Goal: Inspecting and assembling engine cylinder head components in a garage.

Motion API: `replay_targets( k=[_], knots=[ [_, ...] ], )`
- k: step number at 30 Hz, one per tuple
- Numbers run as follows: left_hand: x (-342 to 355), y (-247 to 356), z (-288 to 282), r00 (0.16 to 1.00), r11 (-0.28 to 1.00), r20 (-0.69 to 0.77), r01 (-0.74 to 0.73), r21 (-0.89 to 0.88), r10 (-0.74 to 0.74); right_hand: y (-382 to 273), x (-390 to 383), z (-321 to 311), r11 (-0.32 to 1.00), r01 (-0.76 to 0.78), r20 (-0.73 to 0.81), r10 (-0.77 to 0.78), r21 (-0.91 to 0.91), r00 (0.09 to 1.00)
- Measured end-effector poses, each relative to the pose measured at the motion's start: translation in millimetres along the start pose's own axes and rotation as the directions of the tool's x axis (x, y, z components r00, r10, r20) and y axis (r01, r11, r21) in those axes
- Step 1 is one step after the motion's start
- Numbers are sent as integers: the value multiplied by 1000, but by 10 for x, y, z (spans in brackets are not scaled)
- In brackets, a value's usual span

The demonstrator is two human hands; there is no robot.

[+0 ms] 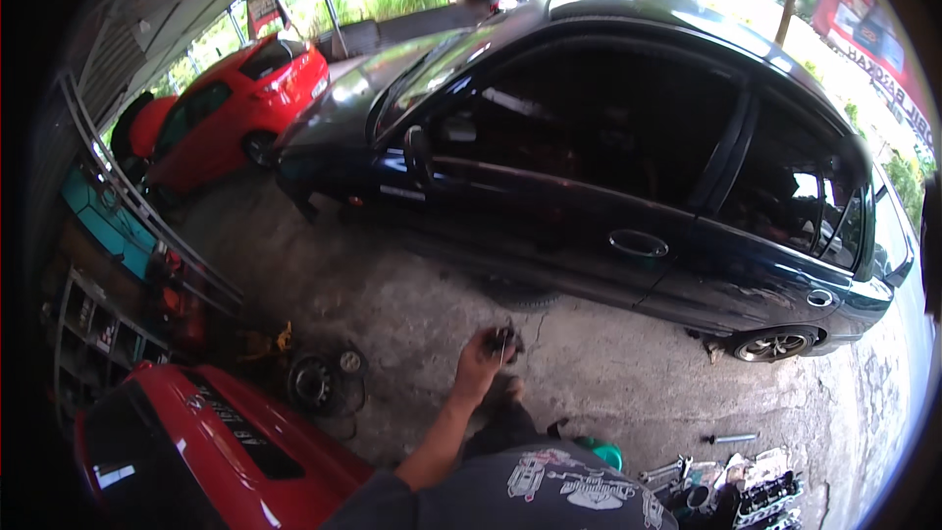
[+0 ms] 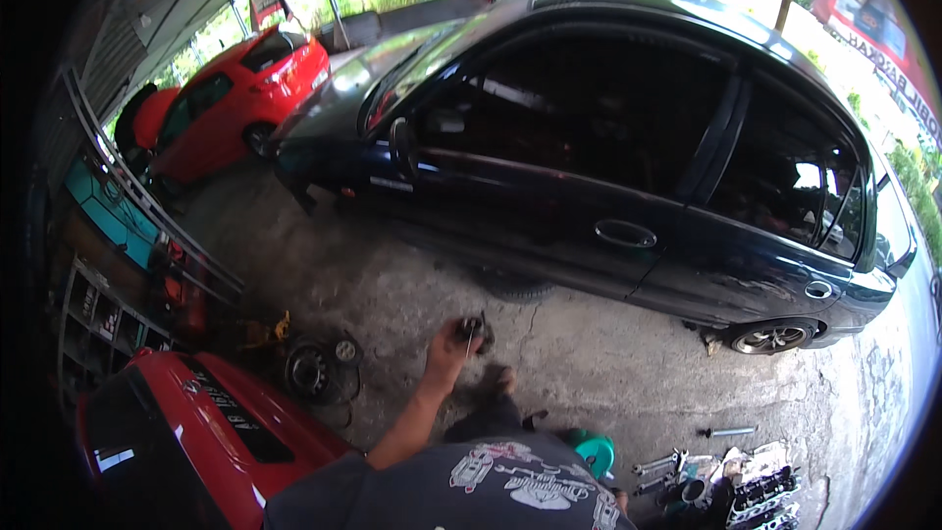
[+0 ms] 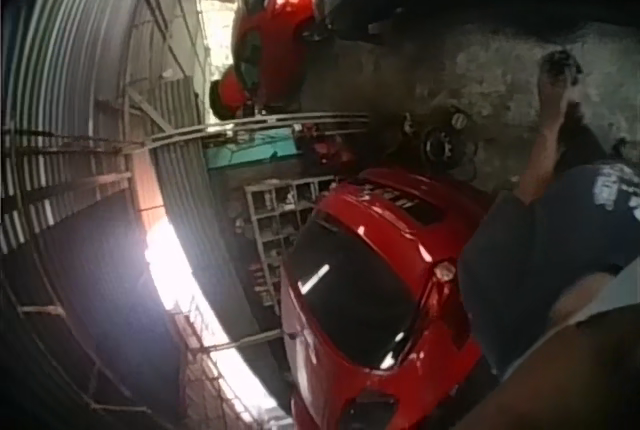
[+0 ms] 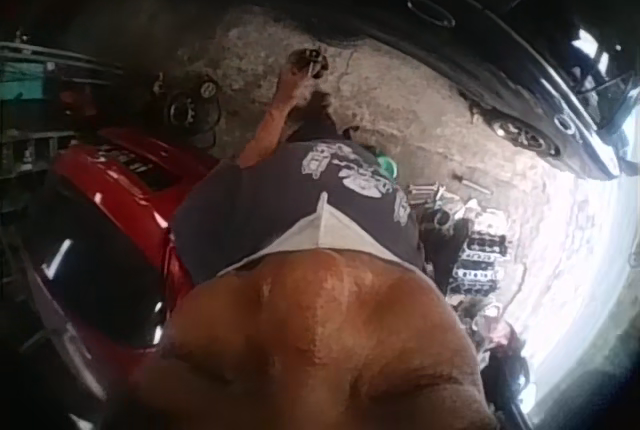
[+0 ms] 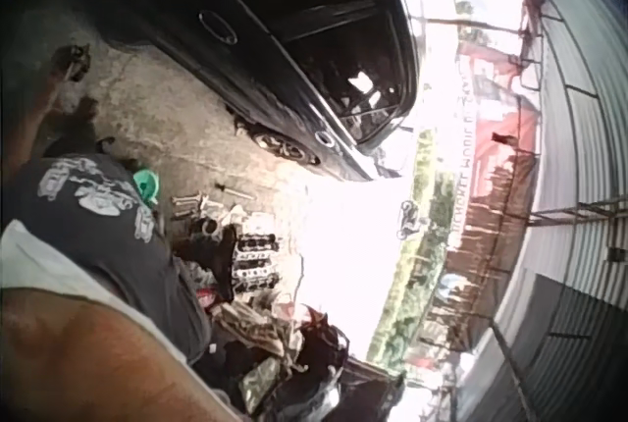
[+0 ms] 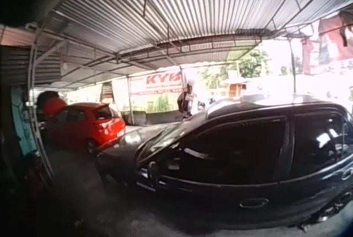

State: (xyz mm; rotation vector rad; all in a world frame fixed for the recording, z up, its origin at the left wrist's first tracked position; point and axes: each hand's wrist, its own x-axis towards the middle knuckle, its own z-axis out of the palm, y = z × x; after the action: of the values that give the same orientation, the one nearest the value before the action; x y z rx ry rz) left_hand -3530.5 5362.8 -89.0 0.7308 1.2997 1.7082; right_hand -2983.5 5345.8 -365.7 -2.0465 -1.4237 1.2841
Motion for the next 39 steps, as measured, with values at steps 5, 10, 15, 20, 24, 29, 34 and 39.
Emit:
replay_targets(
  k=[5, 10, 15, 20, 24, 29, 34, 39],
  knots=[
    [1073, 656, -2, 983, 985, 77, -165, -44, 168, -192, -545, 380, 971, 11, 54, 2, -241, 999],
    [1804, 792, 114, 971, 987, 209, -88, -135, 115, -495, -602, 986, 935, 4, -26, -14, -355, 1000],
    [1999, 486, 218, 957, 988, 278, -38, -149, 79, -2064, -146, 933, 924, 187, -214, -267, -334, 940],
    [1979, 297, 275, 951, 990, 299, 112, -89, -80, -4901, -150, 120, 645, 455, -277, -716, -614, 641],
    [2023, 131, 364, 940, 999, 340, 43, -14, -36, -5661, -241, -285, 493, 475, -300, -854, -729, 426],
    [2103, 158, 390, 949, 996, 305, 87, -24, -75, -5850, -104, -311, 447, 503, -262, -880, -740, 397],
    [2256, 276, 258, 953, 997, 300, 60, -58, -40, -6143, 19, -249, 406, 543, -230, -903, -735, 363],
    [2334, 205, 87, 976, 993, 219, 12, -114, 13, -6298, 145, -48, 414, 619, -196, -900, -668, 390]
  ],
)
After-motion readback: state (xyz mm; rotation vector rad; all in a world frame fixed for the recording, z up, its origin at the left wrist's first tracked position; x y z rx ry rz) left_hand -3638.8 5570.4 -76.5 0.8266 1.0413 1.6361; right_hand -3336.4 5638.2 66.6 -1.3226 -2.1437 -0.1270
